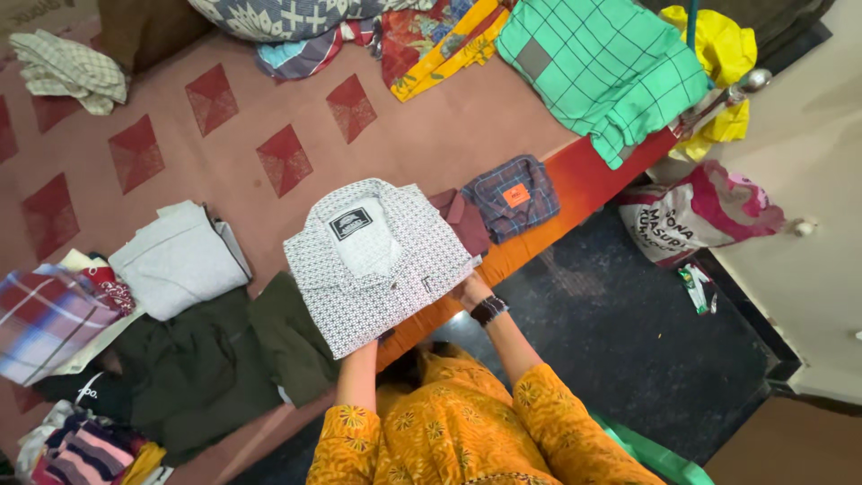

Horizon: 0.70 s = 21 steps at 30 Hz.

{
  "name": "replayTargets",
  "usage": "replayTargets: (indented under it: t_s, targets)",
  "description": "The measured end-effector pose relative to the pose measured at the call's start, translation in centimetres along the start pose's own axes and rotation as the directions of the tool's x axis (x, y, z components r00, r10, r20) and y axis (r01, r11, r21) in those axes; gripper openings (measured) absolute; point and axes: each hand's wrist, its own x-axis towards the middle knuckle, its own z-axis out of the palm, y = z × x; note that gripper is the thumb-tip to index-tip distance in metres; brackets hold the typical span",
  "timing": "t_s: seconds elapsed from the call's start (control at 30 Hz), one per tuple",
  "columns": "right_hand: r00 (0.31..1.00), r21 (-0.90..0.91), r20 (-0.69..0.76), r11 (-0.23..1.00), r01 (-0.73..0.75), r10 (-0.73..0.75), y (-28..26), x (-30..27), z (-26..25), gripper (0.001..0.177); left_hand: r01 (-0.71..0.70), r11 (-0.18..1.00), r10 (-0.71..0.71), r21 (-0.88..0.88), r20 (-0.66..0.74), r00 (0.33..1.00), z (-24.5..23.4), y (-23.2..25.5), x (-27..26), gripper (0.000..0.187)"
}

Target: The person repeatedly picks up folded garments from a bed, carries them to a wardrobe, and places them onto shelves. The items include shirts, pants, and shorts of various colors and patterns. The person handles each item individually and stacks them in the wardrobe.

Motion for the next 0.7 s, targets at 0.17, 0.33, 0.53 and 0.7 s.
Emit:
replayTargets:
  t_s: [0.17, 0.33, 0.53, 0.7]
  targets:
    - [0.885, 0.003, -0.392, 0.963, -0.270, 0.250, 0.0, 5.0, -1.5, 0.047, -0.055, 0.998, 0.055, -0.008, 0.004, 0.998, 1.3, 0.7, 1.4, 0.058]
    - [0.924, 0.196, -0.250, 0.950, -0.244, 0.289, 3.2, 8.7, -3.7, 0.047, -0.105, 0.994, 0.104, -0.025, -0.020, 0.994, 1.5, 0.1, 1.2, 0.060]
    - [0.850, 0.251, -0.446, 0.951, -0.182, 0.281, 3.5, 10.0, -2.2, 0.052, -0.184, 0.983, 0.183, -0.012, -0.050, 0.982, 0.8, 1.3, -0.4, 0.061]
    - [0.873, 0.374, -0.410, 0.922, -0.103, 0.264, 1.3, 8.5, 1.7, 0.065, -0.222, 0.975, 0.221, -0.004, -0.079, 0.972, -0.2, 2.3, -2.6, 0.063]
